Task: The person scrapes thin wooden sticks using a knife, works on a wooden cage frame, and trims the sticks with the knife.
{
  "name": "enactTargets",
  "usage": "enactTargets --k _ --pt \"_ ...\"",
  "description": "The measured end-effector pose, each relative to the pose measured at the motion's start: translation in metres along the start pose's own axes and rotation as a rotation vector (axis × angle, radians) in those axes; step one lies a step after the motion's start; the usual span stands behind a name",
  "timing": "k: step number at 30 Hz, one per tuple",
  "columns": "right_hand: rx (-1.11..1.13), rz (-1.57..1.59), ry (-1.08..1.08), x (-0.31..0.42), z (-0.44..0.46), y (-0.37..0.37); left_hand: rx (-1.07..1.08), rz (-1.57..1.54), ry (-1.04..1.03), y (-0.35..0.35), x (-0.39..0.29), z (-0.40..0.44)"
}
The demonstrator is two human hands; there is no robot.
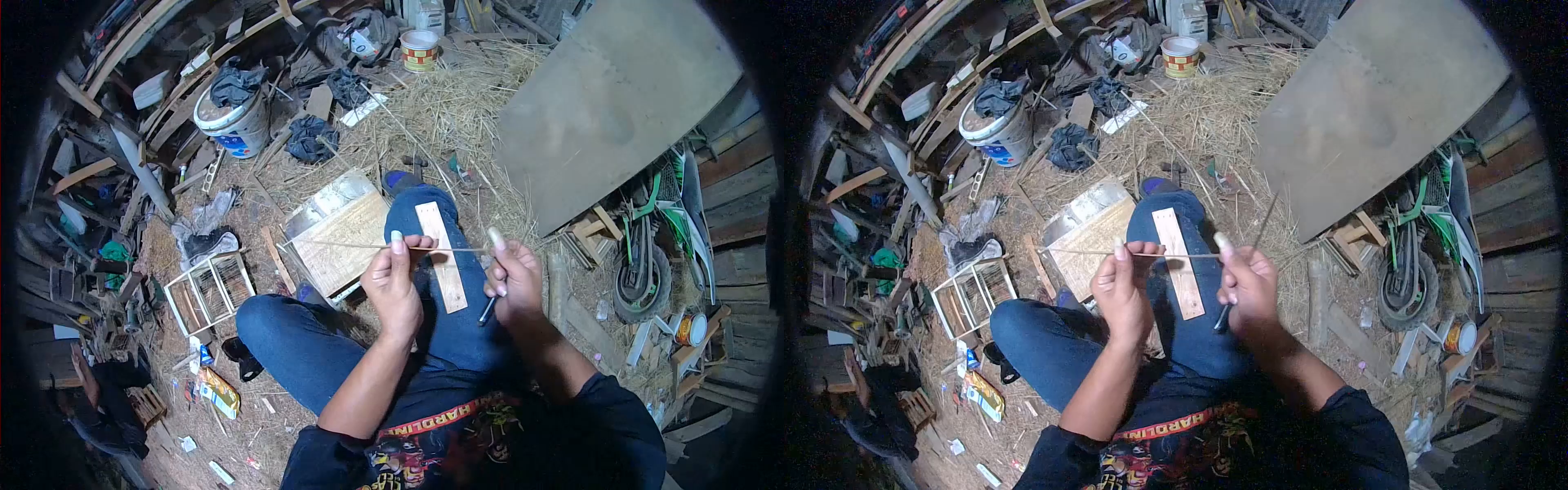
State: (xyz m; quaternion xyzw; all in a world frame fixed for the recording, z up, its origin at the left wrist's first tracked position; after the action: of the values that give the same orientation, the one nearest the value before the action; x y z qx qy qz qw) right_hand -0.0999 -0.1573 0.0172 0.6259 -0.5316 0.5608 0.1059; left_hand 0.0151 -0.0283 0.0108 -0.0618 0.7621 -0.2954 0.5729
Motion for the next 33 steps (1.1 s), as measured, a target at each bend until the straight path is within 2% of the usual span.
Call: enactTargets --k 5,7,9,11,13,15,17,20,23,24,28,33 --pt "0.02 -0.121 0.078 0.025 0.01 0.025 0.122 0.101 0.073 0.021 -0.016 0.01" --pt "0.042 -0.219 0.049 0.036 0.015 0.032 0.299 0.214 0.211 0.025 -0.02 0.005" --pt "0.115 -0.242 0.061 0.039 0.02 0.036 0.345 0.195 0.243 0.029 -0.011 -0.002" --pt "0.137 -0.497 0.123 0.043 0.019 0.025 0.495 0.301 0.378 0.035 -0.004 -0.009" --pt "0.122 -0.549 0.105 0.039 0.018 0.026 0.518 0.341 0.418 0.041 0.002 -0.015" --pt "0.26 -0.68 0.148 0.028 0.022 0.033 0.561 0.505 0.505 0.052 0.008 -0.017" --pt "0.283 -0.692 0.158 0.021 0.025 0.035 0.499 0.532 0.523 0.054 0.012 -0.023" --pt "0.393 -1.014 0.376 0.021 0.022 0.023 0.419 0.679 0.531 0.056 0.012 -0.025" --pt "0.426 -1.141 0.324 0.021 0.022 0.014 0.424 0.693 0.519 0.058 0.014 -0.025" --pt "0.421 -1.202 0.398 0.015 0.024 0.015 0.422 0.717 0.5 0.058 0.013 -0.024" --pt "0.425 -1.228 0.438 0.012 0.026 0.01 0.396 0.729 0.483 0.06 0.013 -0.022" --pt "0.468 -1.21 0.36 0.024 0.023 0.0 0.373 0.641 0.427 0.06 0.015 -0.02"
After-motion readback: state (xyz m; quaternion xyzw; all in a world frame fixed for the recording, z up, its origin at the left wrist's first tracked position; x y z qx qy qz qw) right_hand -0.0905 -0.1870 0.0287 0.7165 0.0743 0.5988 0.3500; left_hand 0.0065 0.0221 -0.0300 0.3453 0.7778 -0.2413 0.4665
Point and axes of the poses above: each hand's wrist, its own z-axis towards the middle knuckle, its own y-axis out of the back of the hand, x = y × z, the point moved 1 cm from there along z, towards the middle knuckle, and after that the axes turned 5 degrees about y, right-handed, at the moved point
